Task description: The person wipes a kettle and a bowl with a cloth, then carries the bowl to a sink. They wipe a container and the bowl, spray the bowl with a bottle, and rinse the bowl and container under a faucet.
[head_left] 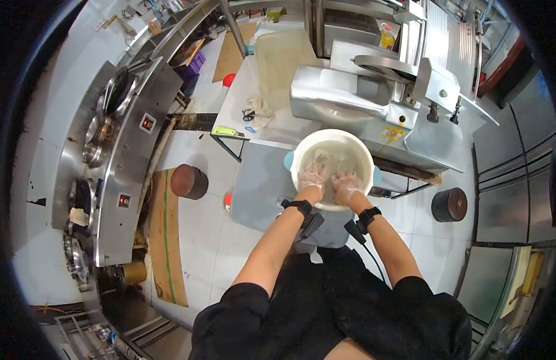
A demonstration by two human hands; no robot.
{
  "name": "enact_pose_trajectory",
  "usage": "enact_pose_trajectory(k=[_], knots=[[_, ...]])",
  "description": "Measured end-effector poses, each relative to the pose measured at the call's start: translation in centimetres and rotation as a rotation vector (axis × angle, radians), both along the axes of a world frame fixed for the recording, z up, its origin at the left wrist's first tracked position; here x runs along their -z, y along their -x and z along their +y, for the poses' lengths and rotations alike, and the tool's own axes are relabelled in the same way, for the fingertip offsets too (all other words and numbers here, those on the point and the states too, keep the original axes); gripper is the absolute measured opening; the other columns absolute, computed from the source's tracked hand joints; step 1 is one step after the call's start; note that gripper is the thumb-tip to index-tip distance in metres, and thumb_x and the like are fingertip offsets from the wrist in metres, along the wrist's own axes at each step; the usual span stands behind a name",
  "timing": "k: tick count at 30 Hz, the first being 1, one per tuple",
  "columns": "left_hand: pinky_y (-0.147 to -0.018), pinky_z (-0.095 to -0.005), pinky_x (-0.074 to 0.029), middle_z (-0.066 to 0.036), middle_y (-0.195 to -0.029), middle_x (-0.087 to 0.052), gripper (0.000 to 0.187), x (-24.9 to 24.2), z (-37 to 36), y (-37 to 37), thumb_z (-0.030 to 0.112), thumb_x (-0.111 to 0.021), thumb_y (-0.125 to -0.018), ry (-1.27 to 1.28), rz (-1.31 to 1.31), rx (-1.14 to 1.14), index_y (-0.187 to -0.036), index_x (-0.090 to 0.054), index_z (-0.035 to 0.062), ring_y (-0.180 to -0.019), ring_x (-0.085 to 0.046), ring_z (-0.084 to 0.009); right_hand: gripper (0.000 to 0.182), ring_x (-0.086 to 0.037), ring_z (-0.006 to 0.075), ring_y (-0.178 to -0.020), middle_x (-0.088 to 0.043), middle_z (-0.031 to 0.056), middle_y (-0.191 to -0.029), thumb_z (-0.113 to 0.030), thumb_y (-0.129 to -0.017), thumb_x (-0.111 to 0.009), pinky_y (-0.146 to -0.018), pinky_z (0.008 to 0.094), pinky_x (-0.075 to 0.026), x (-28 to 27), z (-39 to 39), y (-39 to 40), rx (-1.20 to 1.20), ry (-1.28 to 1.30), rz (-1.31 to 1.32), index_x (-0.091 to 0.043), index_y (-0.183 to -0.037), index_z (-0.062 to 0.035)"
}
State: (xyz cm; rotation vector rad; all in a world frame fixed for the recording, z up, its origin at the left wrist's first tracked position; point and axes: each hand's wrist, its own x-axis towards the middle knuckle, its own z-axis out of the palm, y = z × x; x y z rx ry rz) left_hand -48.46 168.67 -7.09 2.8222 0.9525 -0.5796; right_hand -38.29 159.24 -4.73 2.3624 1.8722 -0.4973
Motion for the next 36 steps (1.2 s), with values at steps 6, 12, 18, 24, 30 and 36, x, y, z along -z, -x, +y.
enact_pose_trajectory(k=[6,12,18,24,30,36], knots=[[-0.101,-0.0408,-0.034,-0.008,-0.139,-0.035,0.045,-0.6,0.2,-0.7,0.022,-0.043,-0.087,0.155,0.024,-0.167,-0.131,-0.041,0.0167,-0.126,-0.038,-0.0265,0.045,-0.049,0.0356,-0.11,-0.056,0.0137,-0.116,-0.024,-0.07,-0.061,-0.096,0.0472,-0.038,0.2,0.4,0.1,0.006,0.034,-0.023,-0.055,-0.112,-0.0079],[-0.1,-0.0298,-0.037,-0.013,-0.14,-0.033,0.053,-1.9,-1.6,0.2,0.015,-0.052,-0.082,0.015,-0.171,-0.16,-0.133,-0.038,0.0083,-0.125,-0.04,-0.0245,0.043,-0.05,0.0348,-0.11,-0.061,0.0132,-0.108,-0.03,-0.073,-0.057,-0.095,0.0457,-0.039,-1.4,0.1,0.0,-0.027,-0.153,-0.004,-0.055,-0.111,-0.0107],[-0.095,-0.0296,-0.042,-0.01,-0.138,-0.037,0.05,0.5,-1.2,0.2,0.022,-0.049,-0.084,-0.156,-0.181,-0.152,-0.132,-0.039,0.0103,-0.117,-0.049,-0.0252,0.059,-0.04,0.0306,-0.122,-0.053,0.0089,-0.124,-0.022,-0.072,-0.06,-0.097,0.0398,-0.039,-0.8,-0.8,0.3,0.055,-0.282,-0.056,-0.046,-0.128,-0.0135],[-0.082,-0.0374,-0.048,-0.015,-0.098,-0.063,0.029,-5.1,-0.4,1.7,0.025,-0.046,-0.084,0.032,-0.375,-0.138,-0.097,-0.064,0.0062,-0.095,-0.06,-0.0295,0.065,-0.043,0.0286,-0.119,-0.053,0.0115,-0.122,-0.032,-0.073,-0.062,-0.095,0.0369,-0.04,-0.5,-1.5,-0.2,0.05,-0.405,0.056,-0.042,-0.131,-0.011],[-0.079,-0.0443,-0.046,-0.022,-0.093,-0.061,0.027,-8.4,-0.3,1.7,0.023,-0.048,-0.079,0.241,-0.641,-0.235,-0.09,-0.062,0.0033,-0.088,-0.057,-0.0386,0.06,-0.05,0.0314,-0.109,-0.056,0.014,-0.117,-0.041,-0.074,-0.062,-0.09,0.0384,-0.041,-2.4,-1.7,-1.2,0.19,-0.416,0.335,-0.05,-0.125,-0.0124],[-0.079,-0.0454,-0.044,-0.023,-0.091,-0.06,0.036,-11.2,1.2,2.6,0.033,-0.049,-0.08,0.255,-0.913,-0.158,-0.098,-0.06,0.0031,-0.087,-0.057,-0.0388,0.042,-0.058,0.0353,-0.092,-0.061,0.0205,-0.099,-0.039,-0.08,-0.057,-0.08,0.0422,-0.044,-5.6,-1.9,-3.0,0.301,-0.485,0.57,-0.06,-0.107,-0.0068]])
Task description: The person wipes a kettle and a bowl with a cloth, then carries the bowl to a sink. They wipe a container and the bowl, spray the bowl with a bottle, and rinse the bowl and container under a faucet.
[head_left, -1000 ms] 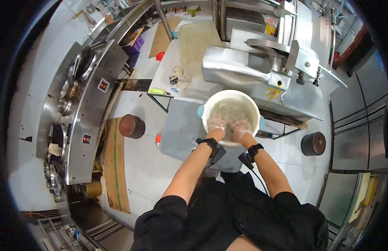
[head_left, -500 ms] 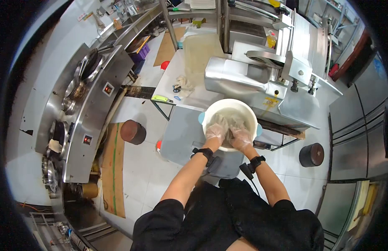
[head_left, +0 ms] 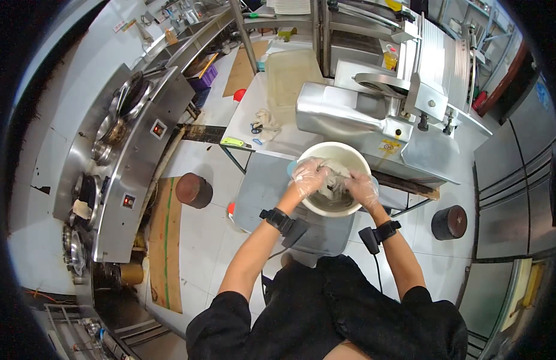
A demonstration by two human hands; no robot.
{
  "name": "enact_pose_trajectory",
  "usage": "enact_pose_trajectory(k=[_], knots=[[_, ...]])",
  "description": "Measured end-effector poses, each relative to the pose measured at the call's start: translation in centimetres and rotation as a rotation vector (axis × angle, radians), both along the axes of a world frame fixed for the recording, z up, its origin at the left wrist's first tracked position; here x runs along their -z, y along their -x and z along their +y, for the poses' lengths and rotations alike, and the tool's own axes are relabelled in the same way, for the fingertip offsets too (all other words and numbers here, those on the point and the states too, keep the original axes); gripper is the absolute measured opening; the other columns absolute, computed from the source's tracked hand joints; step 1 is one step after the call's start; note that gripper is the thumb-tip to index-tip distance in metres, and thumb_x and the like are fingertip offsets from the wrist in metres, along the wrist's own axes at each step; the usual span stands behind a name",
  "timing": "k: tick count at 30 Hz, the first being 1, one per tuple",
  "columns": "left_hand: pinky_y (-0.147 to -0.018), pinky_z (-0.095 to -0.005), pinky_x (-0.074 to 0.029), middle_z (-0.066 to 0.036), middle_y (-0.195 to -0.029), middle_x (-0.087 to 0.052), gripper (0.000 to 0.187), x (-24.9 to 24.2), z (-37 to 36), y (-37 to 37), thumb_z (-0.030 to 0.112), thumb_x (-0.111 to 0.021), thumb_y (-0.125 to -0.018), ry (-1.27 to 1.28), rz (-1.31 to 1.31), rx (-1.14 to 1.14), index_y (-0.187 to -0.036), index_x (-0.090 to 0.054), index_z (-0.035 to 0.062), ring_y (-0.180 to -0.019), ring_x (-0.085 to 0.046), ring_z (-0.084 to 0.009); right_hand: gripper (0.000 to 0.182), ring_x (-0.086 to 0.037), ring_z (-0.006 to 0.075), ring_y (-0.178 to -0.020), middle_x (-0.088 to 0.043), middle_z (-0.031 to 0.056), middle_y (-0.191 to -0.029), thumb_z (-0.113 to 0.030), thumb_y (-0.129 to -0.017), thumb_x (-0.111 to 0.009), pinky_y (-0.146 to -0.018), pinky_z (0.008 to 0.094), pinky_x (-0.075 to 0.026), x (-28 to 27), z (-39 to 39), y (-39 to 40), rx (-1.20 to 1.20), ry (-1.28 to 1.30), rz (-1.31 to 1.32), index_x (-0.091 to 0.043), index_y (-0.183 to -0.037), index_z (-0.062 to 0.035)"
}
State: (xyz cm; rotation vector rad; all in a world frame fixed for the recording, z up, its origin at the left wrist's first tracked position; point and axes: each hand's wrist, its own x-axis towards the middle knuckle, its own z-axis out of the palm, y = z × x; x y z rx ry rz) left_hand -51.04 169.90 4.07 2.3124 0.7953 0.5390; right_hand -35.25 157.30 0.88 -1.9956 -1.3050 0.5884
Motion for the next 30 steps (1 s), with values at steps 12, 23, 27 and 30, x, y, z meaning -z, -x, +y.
enact_pose_trajectory(k=[12,23,27,30], knots=[[-0.079,-0.0415,-0.045,-0.018,-0.086,-0.062,0.029,4.4,0.0,0.2,0.029,-0.043,-0.09,0.101,0.234,-0.254,-0.095,-0.058,0.0043,-0.086,-0.06,-0.0322,0.042,-0.055,0.0362,-0.1,-0.053,0.0208,-0.117,-0.031,-0.082,-0.053,-0.083,0.0452,-0.044,3.1,1.1,0.5,0.101,0.127,-0.3,-0.051,-0.118,-0.0094],[-0.107,-0.0447,-0.023,-0.015,-0.146,-0.022,0.065,10.8,-3.8,-2.2,0.027,-0.048,-0.082,-0.215,0.8,0.123,-0.14,-0.025,0.0083,-0.135,-0.021,-0.0318,0.058,-0.031,0.0313,-0.129,-0.03,0.0129,-0.143,-0.022,-0.083,-0.049,-0.101,0.0431,-0.034,7.7,1.3,2.0,-0.302,0.423,-0.792,-0.031,-0.138,-0.0123],[-0.107,-0.0433,-0.025,-0.014,-0.147,-0.021,0.06,9.5,-3.3,-3.1,0.026,-0.042,-0.085,-0.146,0.911,0.139,-0.141,-0.025,0.0129,-0.132,-0.027,-0.0301,0.059,-0.042,0.032,-0.121,-0.041,0.0168,-0.133,-0.027,-0.079,-0.053,-0.102,0.0401,-0.033,10.1,2.6,1.4,-0.253,0.435,-0.623,-0.039,-0.133,-0.0077],[-0.108,-0.0367,-0.024,-0.014,-0.143,-0.031,0.063,9.9,-2.9,-2.6,0.027,-0.048,-0.081,-0.119,0.796,0.15,-0.138,-0.031,0.0051,-0.132,-0.03,-0.0292,0.053,-0.047,0.0287,-0.117,-0.042,0.0101,-0.136,-0.02,-0.084,-0.047,-0.094,0.0397,-0.042,7.3,1.9,2.5,-0.222,0.413,-0.811,-0.035,-0.135,-0.0125]])
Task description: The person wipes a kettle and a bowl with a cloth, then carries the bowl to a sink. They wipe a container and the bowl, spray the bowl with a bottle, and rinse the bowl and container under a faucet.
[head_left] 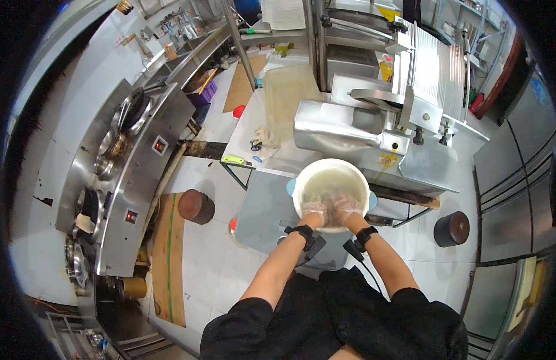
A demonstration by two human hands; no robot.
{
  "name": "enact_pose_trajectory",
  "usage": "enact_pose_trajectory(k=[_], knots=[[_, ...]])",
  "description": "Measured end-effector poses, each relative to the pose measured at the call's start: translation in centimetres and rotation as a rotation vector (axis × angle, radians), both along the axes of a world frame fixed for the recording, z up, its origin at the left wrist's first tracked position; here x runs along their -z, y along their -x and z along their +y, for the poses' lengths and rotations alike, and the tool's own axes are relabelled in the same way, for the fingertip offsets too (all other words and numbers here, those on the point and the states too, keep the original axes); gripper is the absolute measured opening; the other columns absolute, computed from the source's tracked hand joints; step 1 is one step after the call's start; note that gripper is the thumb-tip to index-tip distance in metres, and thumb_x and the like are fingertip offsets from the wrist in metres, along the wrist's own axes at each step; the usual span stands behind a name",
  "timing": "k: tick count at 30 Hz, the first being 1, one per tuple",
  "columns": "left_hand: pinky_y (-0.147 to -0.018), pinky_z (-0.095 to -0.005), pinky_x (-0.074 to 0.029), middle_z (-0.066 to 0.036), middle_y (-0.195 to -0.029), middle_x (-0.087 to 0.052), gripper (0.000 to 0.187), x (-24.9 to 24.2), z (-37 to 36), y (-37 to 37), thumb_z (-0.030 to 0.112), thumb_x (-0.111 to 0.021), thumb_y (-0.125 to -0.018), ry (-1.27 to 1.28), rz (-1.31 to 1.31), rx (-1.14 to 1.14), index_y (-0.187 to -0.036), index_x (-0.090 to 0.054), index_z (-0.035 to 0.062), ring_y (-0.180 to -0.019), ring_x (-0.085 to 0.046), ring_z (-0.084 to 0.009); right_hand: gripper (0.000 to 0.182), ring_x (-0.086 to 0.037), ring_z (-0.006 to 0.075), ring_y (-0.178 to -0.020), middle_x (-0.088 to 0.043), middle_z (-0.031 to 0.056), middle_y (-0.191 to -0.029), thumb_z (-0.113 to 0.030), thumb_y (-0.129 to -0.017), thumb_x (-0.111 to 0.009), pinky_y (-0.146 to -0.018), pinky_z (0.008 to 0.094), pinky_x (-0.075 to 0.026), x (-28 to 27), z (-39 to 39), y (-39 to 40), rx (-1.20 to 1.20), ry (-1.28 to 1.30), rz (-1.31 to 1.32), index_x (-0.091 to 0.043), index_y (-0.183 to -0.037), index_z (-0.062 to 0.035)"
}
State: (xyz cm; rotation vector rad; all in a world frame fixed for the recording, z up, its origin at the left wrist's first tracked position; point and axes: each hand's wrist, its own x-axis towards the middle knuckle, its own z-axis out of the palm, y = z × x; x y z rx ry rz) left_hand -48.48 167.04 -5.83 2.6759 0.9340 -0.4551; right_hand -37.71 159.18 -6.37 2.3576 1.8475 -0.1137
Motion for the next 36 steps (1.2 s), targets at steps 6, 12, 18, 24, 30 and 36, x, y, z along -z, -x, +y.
enact_pose_trajectory(k=[6,12,18,24,30,36], knots=[[-0.1,-0.0429,-0.033,-0.016,-0.129,-0.044,0.066,-2.4,-0.7,1.8,0.033,-0.058,-0.076,-0.039,-0.195,0.031,-0.134,-0.035,0.0133,-0.119,-0.043,-0.0344,0.03,-0.06,0.0291,-0.089,-0.062,0.0108,-0.101,-0.015,-0.082,-0.049,-0.078,0.0396,-0.049,-2.8,-0.5,-0.8,0.004,-0.1,0.058,-0.059,-0.11,-0.0147],[-0.101,-0.0335,-0.034,-0.017,-0.138,-0.037,0.098,-4.6,-0.1,1.7,0.046,-0.073,-0.065,0.267,-0.3,-0.198,-0.14,-0.025,0.0056,-0.124,-0.039,-0.0312,0.026,-0.061,0.0335,-0.083,-0.064,0.0156,-0.091,-0.018,-0.077,-0.057,-0.074,0.0402,-0.048,-6.9,0.0,-1.0,0.197,-0.345,0.854,-0.064,-0.1,-0.0091],[-0.096,-0.0332,-0.038,-0.016,-0.124,-0.05,0.104,-2.5,1.1,0.9,0.048,-0.079,-0.057,0.656,-0.587,-0.308,-0.137,-0.028,0.0049,-0.115,-0.047,-0.0294,0.029,-0.063,0.0174,-0.08,-0.067,0.0112,-0.09,-0.02,-0.082,-0.054,-0.074,0.0297,-0.048,-11.4,-0.2,-0.7,0.282,-0.558,1.143,-0.064,-0.103,-0.0042],[-0.092,-0.0349,-0.041,-0.018,-0.113,-0.056,0.09,-0.3,3.1,0.4,0.042,-0.073,-0.065,0.678,-0.449,-0.224,-0.135,-0.031,0.0028,-0.105,-0.054,-0.0315,0.031,-0.058,0.0135,-0.089,-0.064,0.0068,-0.097,-0.018,-0.086,-0.05,-0.081,0.0253,-0.044,-12.7,0.0,-1.0,0.337,-0.789,1.501,-0.061,-0.106,0.0027],[-0.086,-0.0422,-0.041,-0.024,-0.099,-0.059,0.055,-3.0,0.2,0.8,0.015,-0.062,-0.071,0.328,-0.9,-0.536,-0.122,-0.045,0.0041,-0.099,-0.054,-0.0403,0.04,-0.055,0.0188,-0.1,-0.06,0.0101,-0.109,-0.019,-0.085,-0.052,-0.089,0.0291,-0.041,-8.1,-1.1,-2.0,0.627,-0.941,1.686,-0.051,-0.118,0.0032],[-0.092,-0.0418,-0.039,-0.024,-0.115,-0.05,0.054,-7.2,-0.4,1.3,0.007,-0.053,-0.068,0.294,-0.916,-0.354,-0.12,-0.043,0.0018,-0.106,-0.049,-0.0415,0.05,-0.046,0.0177,-0.113,-0.05,0.0063,-0.119,-0.042,-0.087,-0.054,-0.085,0.0426,-0.047,-5.9,-1.6,-0.6,0.71,-0.688,1.598,-0.043,-0.129,-0.018]])
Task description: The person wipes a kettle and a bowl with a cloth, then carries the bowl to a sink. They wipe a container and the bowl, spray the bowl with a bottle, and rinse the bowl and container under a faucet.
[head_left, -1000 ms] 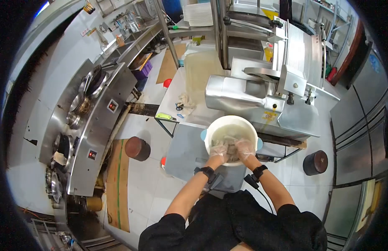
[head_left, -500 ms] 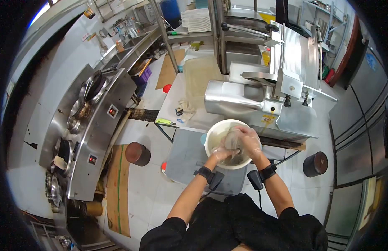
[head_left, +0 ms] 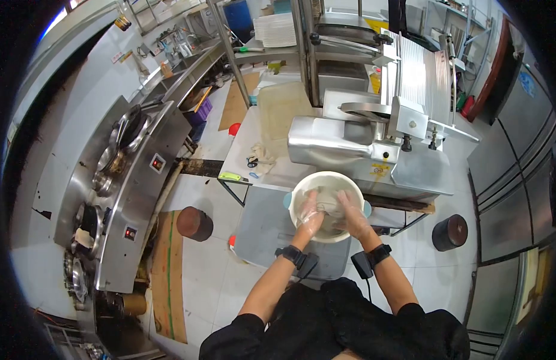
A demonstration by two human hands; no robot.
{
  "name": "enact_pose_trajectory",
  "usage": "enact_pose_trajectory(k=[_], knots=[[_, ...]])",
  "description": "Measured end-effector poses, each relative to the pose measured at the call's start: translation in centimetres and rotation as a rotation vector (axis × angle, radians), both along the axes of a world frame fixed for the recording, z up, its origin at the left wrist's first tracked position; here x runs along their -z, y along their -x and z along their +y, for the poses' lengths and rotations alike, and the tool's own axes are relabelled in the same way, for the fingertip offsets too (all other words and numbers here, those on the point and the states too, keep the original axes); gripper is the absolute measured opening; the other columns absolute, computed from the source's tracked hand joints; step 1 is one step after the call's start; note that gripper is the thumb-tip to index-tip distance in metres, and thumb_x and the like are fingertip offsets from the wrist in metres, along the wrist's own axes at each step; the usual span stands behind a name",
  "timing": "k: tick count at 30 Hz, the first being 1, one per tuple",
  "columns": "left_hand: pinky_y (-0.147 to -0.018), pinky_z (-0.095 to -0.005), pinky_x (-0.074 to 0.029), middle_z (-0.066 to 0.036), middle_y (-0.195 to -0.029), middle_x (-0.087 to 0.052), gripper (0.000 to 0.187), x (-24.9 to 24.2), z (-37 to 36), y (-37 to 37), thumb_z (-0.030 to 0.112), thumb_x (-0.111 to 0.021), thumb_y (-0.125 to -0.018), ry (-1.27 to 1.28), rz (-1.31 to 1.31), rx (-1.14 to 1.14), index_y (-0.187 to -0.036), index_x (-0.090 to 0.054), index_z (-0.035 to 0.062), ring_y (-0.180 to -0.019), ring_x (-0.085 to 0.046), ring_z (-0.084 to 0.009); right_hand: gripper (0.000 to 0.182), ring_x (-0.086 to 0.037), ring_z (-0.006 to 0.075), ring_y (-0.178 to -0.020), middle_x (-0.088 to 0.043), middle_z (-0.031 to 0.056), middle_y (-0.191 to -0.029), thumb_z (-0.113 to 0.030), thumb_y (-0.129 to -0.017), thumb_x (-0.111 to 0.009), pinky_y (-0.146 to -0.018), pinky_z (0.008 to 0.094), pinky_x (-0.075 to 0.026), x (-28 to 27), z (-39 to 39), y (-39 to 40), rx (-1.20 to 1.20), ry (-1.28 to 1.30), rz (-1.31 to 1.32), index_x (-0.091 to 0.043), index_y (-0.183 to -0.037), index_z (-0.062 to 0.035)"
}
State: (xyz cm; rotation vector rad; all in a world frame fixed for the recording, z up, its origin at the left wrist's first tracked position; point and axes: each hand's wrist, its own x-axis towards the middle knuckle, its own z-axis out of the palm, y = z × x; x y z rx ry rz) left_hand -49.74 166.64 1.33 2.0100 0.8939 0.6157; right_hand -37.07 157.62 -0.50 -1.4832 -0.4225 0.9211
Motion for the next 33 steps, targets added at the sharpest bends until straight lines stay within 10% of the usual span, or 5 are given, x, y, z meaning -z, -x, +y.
enact_pose_trajectory(k=[5,11,18,26,33], knots=[[-0.097,-0.038,-0.036,-0.023,-0.118,-0.05,0.057,0.7,-0.6,-0.5,0.005,-0.049,-0.066,0.0,-0.024,0.025,-0.123,-0.043,0.0031,-0.11,-0.047,-0.0402,0.067,-0.038,0.0197,-0.121,-0.035,0.0037,-0.135,-0.045,-0.083,-0.06,-0.098,0.0451,-0.039,-2.7,0.7,0.3,-0.23,-0.17,0.782,-0.027,-0.138,-0.0241],[-0.095,-0.0405,-0.038,-0.027,-0.12,-0.048,0.065,-1.0,0.3,-0.7,0.006,-0.052,-0.066,0.205,-0.002,0.097,-0.128,-0.037,0.0009,-0.113,-0.046,-0.0407,0.072,-0.037,0.0183,-0.12,-0.038,0.0035,-0.132,-0.031,-0.078,-0.067,-0.105,0.0329,-0.031,-3.4,-0.2,2.0,-0.218,-0.2,0.2,-0.029,-0.138,-0.0163],[-0.095,-0.0421,-0.038,-0.02,-0.13,-0.042,0.084,-1.2,-1.5,0.0,0.024,-0.063,-0.072,0.488,0.055,0.104,-0.142,-0.018,0.0086,-0.117,-0.044,-0.0318,0.064,-0.048,0.023,-0.111,-0.047,0.0092,-0.126,-0.038,-0.08,-0.061,-0.098,0.0382,-0.038,0.9,1.2,0.3,0.016,-0.182,0.717,-0.039,-0.131,-0.0052],[-0.09,-0.0524,-0.039,-0.019,-0.134,-0.035,0.107,-1.3,-2.1,-2.8,0.056,-0.069,-0.069,0.819,-0.173,-0.107,-0.142,-0.006,0.0097,-0.118,-0.041,-0.0334,0.046,-0.056,0.0286,-0.1,-0.057,0.0199,-0.111,-0.035,-0.086,-0.052,-0.086,0.0361,-0.043,3.8,2.2,2.0,0.218,0.085,-0.53,-0.053,-0.118,-0.0028],[-0.102,-0.0452,-0.027,-0.012,-0.137,-0.036,0.086,0.7,-1.7,-2.9,0.053,-0.068,-0.072,1.084,-0.415,-0.038,-0.138,-0.03,0.011,-0.125,-0.034,-0.0262,0.048,-0.054,0.0375,-0.103,-0.059,0.0237,-0.107,-0.04,-0.089,-0.041,-0.09,0.0418,-0.039,-1.0,2.2,1.8,0.242,0.226,-0.348,-0.056,-0.113,-0.0004]])
